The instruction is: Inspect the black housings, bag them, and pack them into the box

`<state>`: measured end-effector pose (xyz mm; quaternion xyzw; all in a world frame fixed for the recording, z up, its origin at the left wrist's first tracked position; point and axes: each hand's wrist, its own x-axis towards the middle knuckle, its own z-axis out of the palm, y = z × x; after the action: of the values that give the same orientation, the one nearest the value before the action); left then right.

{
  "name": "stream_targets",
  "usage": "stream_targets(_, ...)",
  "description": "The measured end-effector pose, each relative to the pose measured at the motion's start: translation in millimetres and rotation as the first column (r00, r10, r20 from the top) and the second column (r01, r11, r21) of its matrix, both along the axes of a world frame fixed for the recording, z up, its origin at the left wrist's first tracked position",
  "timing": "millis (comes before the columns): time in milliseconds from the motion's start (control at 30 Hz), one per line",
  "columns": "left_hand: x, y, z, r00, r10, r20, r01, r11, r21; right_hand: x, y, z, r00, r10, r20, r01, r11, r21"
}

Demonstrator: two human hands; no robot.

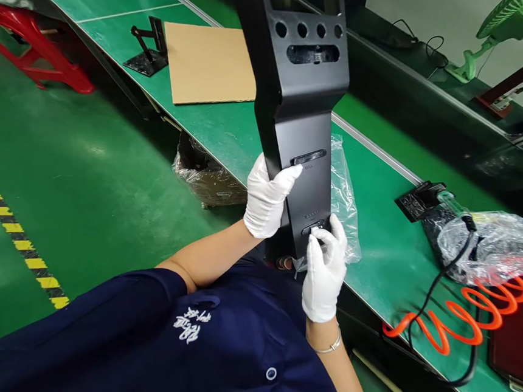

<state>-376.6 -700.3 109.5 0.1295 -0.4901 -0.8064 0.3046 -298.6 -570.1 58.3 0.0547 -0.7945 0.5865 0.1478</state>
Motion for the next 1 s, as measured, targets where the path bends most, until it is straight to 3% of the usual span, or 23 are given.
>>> stream_targets(167,-4,-3,-0.5,0.999,0.005,-0.048,-0.005,1.000,0.012,0,5,4.3,0.998,0.057,0.040,-0.055,0.997,-0.047)
stream_targets(300,-9,-12,-3.6,0.990,-0.130,-0.056,0.137,0.981,0.140,-4,24,7.9,0.998,0.010,0.061,0.001,0.984,-0.179)
stream_targets(367,-10,-15,-3.7,0.977,-0.207,-0.045,0.212,0.947,0.240,-6,32,7.8,0.990,0.049,0.135,-0.017,0.973,-0.231)
stream_targets(500,-9,-17,-0.8,0.966,-0.258,0.001,0.232,0.869,0.436,-6,38,5.8,0.965,0.169,0.203,-0.147,0.982,-0.122)
stream_targets(567,-10,-18,-1.0,0.960,-0.278,-0.001,0.248,0.856,0.453,-4,36,6.3,0.968,0.160,0.192,-0.145,0.985,-0.088)
stream_targets(633,-12,-22,-3.9,0.943,-0.333,-0.020,0.307,0.843,0.441,-1,31,8.8,0.965,0.173,0.199,-0.145,0.978,-0.150)
stream_targets(733,-16,-30,-12.1,0.890,-0.456,0.006,0.402,0.789,0.464,7,22,15.5,0.899,0.324,0.294,-0.235,0.925,-0.299)
stream_targets(867,-19,-38,-21.2,0.857,-0.515,0.009,0.444,0.749,0.492,21,11,15.9,0.752,0.455,0.477,-0.401,0.890,-0.215)
stream_targets(933,-18,-40,-23.6,0.829,-0.557,-0.055,0.491,0.677,0.549,24,8,7.2,0.703,0.483,0.522,-0.463,0.868,-0.179)
stream_targets(1000,-18,-42,-25.8,0.761,-0.628,-0.160,0.578,0.545,0.608,24,7,-5.5,0.658,0.529,0.536,-0.509,0.837,-0.201)
